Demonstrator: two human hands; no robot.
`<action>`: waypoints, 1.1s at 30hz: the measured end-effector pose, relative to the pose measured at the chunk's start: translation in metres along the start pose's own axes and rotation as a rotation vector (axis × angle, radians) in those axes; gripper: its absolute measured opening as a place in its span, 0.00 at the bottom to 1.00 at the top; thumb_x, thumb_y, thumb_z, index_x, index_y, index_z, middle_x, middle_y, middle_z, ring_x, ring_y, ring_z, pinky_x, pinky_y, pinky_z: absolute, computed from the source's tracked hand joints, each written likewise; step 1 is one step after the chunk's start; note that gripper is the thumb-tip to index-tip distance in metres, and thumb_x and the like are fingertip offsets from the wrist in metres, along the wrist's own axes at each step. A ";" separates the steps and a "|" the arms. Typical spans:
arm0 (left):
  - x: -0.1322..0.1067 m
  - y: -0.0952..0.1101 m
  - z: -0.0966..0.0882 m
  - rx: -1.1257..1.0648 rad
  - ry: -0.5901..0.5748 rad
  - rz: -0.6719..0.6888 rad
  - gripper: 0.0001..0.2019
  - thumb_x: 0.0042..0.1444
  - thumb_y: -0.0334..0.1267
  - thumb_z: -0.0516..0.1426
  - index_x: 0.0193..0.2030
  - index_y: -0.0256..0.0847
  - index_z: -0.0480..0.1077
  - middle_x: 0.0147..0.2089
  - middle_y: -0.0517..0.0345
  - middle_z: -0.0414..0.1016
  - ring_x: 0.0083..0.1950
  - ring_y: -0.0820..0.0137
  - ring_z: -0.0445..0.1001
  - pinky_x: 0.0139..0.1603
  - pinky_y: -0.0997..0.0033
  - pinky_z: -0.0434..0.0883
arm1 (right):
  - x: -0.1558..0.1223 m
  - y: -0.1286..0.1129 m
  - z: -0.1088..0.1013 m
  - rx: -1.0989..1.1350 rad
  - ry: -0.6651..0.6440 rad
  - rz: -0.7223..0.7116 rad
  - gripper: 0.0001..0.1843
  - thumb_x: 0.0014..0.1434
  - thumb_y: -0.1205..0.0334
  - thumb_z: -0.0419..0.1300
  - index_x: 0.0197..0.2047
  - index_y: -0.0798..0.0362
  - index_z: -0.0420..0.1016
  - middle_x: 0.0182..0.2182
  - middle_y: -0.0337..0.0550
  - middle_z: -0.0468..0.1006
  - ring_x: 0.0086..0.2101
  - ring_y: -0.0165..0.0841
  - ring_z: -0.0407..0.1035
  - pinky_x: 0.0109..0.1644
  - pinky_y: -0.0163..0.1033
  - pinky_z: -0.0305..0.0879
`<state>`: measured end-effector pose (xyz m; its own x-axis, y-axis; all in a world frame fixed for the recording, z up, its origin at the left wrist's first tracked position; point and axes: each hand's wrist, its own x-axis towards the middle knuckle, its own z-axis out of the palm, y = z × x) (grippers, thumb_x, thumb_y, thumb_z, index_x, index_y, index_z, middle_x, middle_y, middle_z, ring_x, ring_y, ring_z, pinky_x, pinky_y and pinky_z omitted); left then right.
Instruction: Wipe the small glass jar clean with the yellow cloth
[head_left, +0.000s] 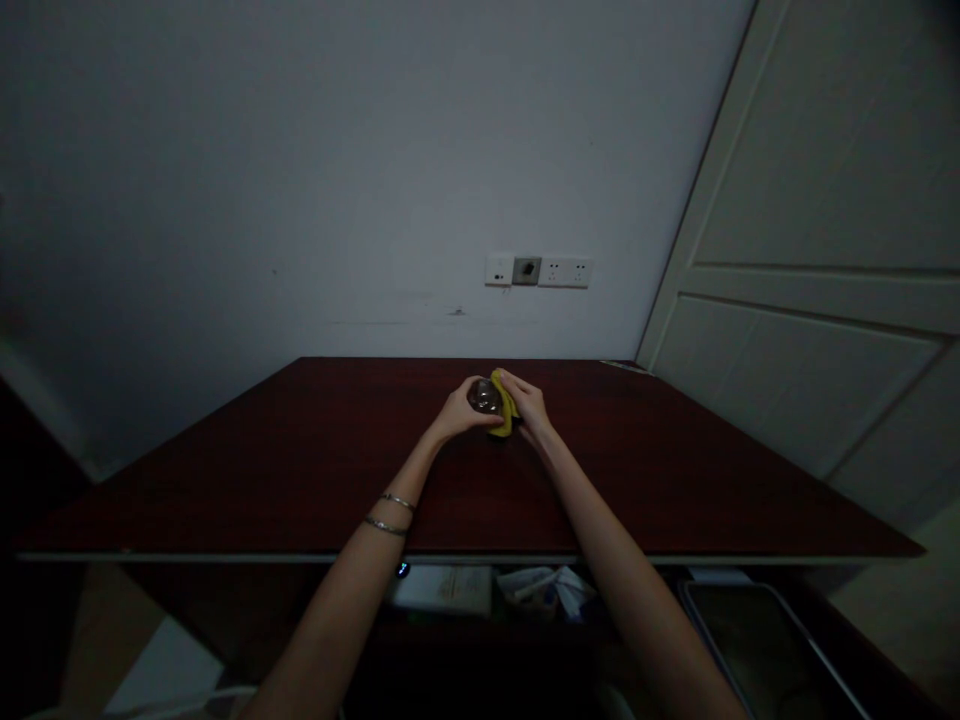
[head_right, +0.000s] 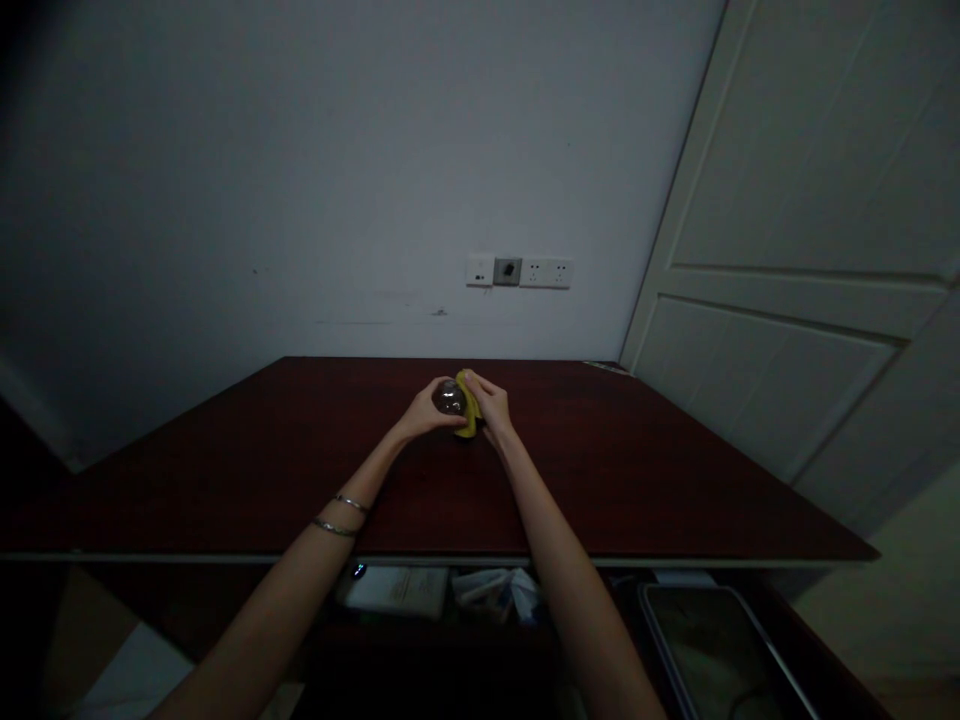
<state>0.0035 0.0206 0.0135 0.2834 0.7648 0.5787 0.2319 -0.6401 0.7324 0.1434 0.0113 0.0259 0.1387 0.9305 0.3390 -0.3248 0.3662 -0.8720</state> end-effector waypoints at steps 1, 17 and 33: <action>0.001 0.000 0.001 -0.035 0.013 -0.021 0.40 0.28 0.41 0.67 0.51 0.35 0.59 0.48 0.48 0.68 0.49 0.63 0.67 0.51 0.63 0.63 | -0.001 -0.002 -0.001 -0.011 -0.024 -0.015 0.25 0.40 0.52 0.65 0.40 0.56 0.75 0.41 0.47 0.76 0.42 0.39 0.70 0.48 0.43 0.66; 0.000 0.005 0.005 -0.173 -0.037 -0.101 0.38 0.28 0.38 0.67 0.49 0.34 0.58 0.47 0.46 0.68 0.47 0.63 0.69 0.51 0.60 0.63 | -0.002 -0.005 -0.007 -0.174 -0.073 -0.125 0.24 0.41 0.50 0.64 0.40 0.56 0.76 0.40 0.46 0.77 0.44 0.41 0.69 0.49 0.44 0.64; 0.000 0.001 0.004 -0.126 -0.011 -0.099 0.38 0.29 0.38 0.67 0.50 0.33 0.60 0.47 0.45 0.68 0.48 0.63 0.68 0.50 0.59 0.63 | -0.005 -0.008 -0.004 -0.228 -0.092 -0.165 0.22 0.41 0.51 0.63 0.39 0.55 0.76 0.40 0.45 0.77 0.43 0.40 0.70 0.50 0.44 0.64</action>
<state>0.0079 0.0196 0.0133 0.2756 0.8225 0.4976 0.1406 -0.5465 0.8255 0.1485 0.0036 0.0294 0.0839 0.8593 0.5046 -0.0848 0.5107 -0.8556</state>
